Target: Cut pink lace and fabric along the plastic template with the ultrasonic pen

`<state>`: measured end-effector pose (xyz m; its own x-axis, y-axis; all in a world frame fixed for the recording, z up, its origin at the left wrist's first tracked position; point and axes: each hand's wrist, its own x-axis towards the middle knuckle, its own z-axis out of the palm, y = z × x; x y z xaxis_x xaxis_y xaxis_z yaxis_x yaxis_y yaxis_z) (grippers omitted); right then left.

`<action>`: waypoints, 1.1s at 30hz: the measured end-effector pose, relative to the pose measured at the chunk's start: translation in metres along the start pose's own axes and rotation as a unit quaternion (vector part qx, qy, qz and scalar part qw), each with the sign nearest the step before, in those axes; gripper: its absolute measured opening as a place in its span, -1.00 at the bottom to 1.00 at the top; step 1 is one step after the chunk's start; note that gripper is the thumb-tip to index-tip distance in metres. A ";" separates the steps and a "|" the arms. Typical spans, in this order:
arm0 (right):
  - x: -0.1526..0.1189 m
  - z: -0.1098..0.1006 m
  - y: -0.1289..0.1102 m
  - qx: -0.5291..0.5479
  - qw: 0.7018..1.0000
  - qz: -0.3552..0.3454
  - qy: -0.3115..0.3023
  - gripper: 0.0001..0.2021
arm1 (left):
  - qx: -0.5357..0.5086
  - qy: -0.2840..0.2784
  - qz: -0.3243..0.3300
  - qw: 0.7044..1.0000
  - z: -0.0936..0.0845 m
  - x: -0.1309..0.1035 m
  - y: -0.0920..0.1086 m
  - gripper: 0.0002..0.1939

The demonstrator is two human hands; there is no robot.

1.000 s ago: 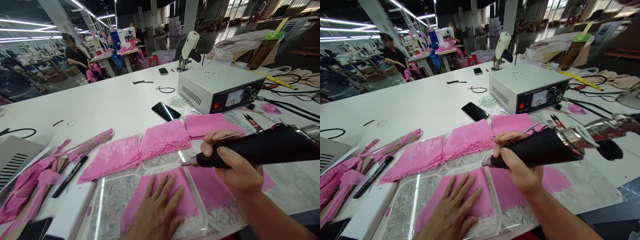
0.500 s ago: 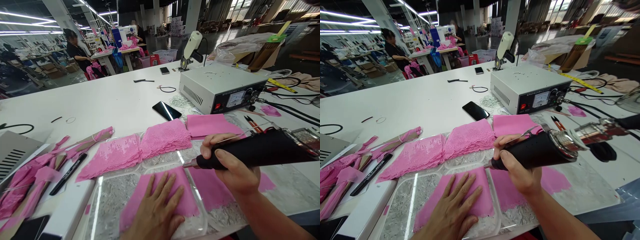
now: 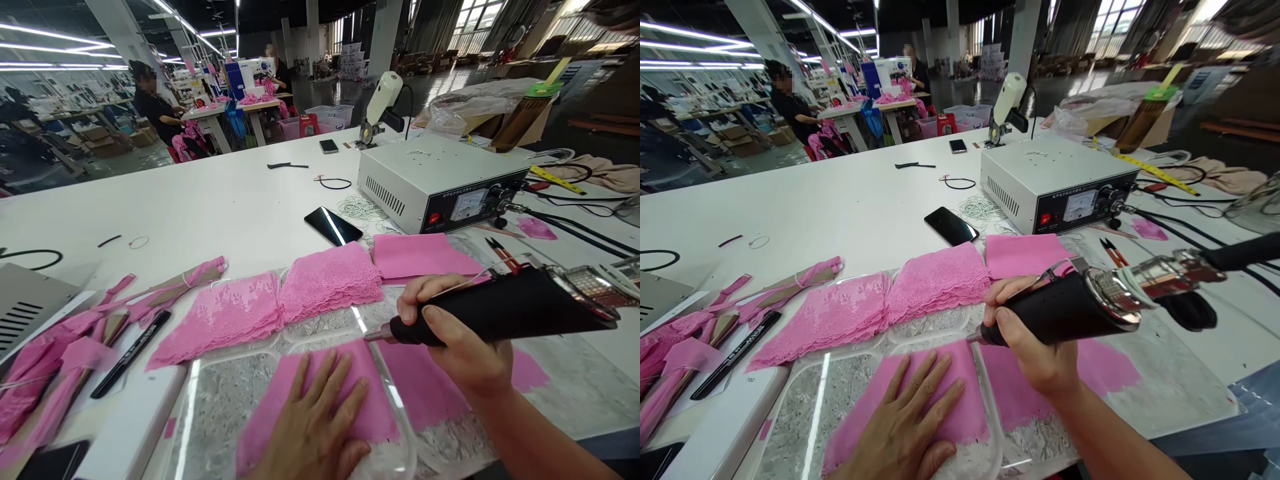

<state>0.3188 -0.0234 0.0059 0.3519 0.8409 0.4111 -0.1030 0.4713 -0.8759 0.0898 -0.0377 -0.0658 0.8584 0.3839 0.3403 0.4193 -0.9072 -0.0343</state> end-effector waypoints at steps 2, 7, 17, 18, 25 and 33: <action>0.000 0.000 -0.001 -0.011 1.000 -0.001 -0.002 -0.97 | 0.002 -0.004 0.000 1.000 0.002 -0.001 0.000 -0.40; 0.001 -0.004 0.000 -0.021 1.000 -0.010 -0.007 -0.98 | 0.015 0.008 0.004 1.000 0.003 -0.001 0.000 -0.38; -0.007 0.032 -0.006 0.051 0.999 0.012 -0.015 -0.88 | 0.072 0.035 -0.052 0.995 -0.034 -0.048 -0.010 -0.61; -0.009 0.039 -0.005 0.051 0.998 0.022 -0.026 -0.88 | 0.072 0.026 -0.071 0.995 -0.036 -0.055 -0.011 -0.62; -0.022 0.080 0.008 0.032 0.996 0.021 -0.075 -0.93 | 0.022 0.018 -0.158 0.987 -0.034 -0.078 -0.006 -0.53; -0.028 0.096 0.019 0.012 0.996 0.023 -0.090 -0.95 | 0.024 0.006 -0.160 0.987 -0.035 -0.076 -0.004 -0.55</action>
<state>0.2179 -0.0121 0.0020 0.1745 0.8947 0.4113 -0.1380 0.4358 -0.8894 0.0126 -0.0696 -0.0586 0.6756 0.6475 0.3525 0.6827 -0.7300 0.0323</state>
